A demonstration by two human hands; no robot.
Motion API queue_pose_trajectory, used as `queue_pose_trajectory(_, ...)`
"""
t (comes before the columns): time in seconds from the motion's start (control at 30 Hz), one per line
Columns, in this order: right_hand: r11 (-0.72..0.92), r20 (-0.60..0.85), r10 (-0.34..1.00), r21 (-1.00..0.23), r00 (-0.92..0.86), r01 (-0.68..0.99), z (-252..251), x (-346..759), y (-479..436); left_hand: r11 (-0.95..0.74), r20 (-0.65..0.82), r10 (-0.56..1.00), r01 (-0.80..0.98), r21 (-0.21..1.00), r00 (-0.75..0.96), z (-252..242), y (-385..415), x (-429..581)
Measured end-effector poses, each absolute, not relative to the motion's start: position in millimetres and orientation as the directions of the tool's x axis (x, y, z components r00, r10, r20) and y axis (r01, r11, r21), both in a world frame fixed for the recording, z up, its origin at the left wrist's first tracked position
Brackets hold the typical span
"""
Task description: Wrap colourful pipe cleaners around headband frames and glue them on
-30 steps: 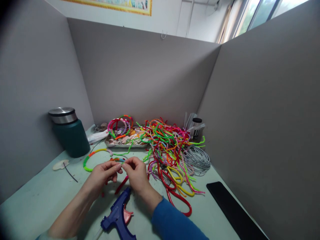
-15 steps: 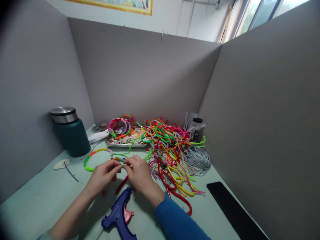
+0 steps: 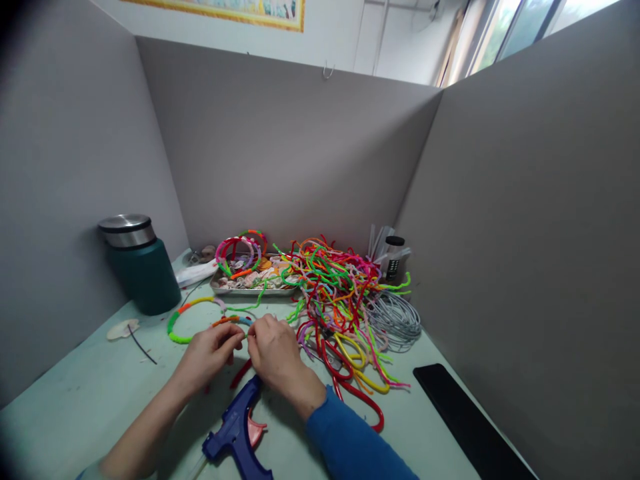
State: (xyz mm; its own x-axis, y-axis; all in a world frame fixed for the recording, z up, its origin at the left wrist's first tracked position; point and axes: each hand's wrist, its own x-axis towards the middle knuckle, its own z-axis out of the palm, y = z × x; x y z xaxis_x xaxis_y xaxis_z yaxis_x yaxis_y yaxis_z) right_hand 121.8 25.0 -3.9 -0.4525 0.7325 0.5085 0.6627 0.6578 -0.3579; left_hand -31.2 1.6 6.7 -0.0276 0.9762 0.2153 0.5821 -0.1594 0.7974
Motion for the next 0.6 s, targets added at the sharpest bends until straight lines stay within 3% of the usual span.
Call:
queue_pose_trajectory(0.13, 0.586, 0.49, 0.808, -0.612, -0.327, 0.532, -6, 118, 27, -0.103, 0.142, 0.988, 0.425, 0.899, -0.062, 3, 4, -28)
queue_pose_trajectory(0.3, 0.312, 0.232, 0.928, -0.911, -0.29, 0.27, -6, 119, 37, 0.043, -0.04, 0.999, 0.086, 0.995, -0.03, -5, 8, -23)
queue_pose_trajectory(0.43, 0.143, 0.09, 0.908, -0.984, -0.408, 0.101, 3, 126, 42, 0.177, -0.171, 0.981, -0.057, 0.983, 0.09, -8, 7, -23)
queue_pose_trajectory(0.6, -0.022, 0.042, 0.864, -0.993, -0.502, -0.12, 10, 130, 39, 0.237, -0.186, 0.962, -0.269, 0.934, 0.199, -6, 3, -25)
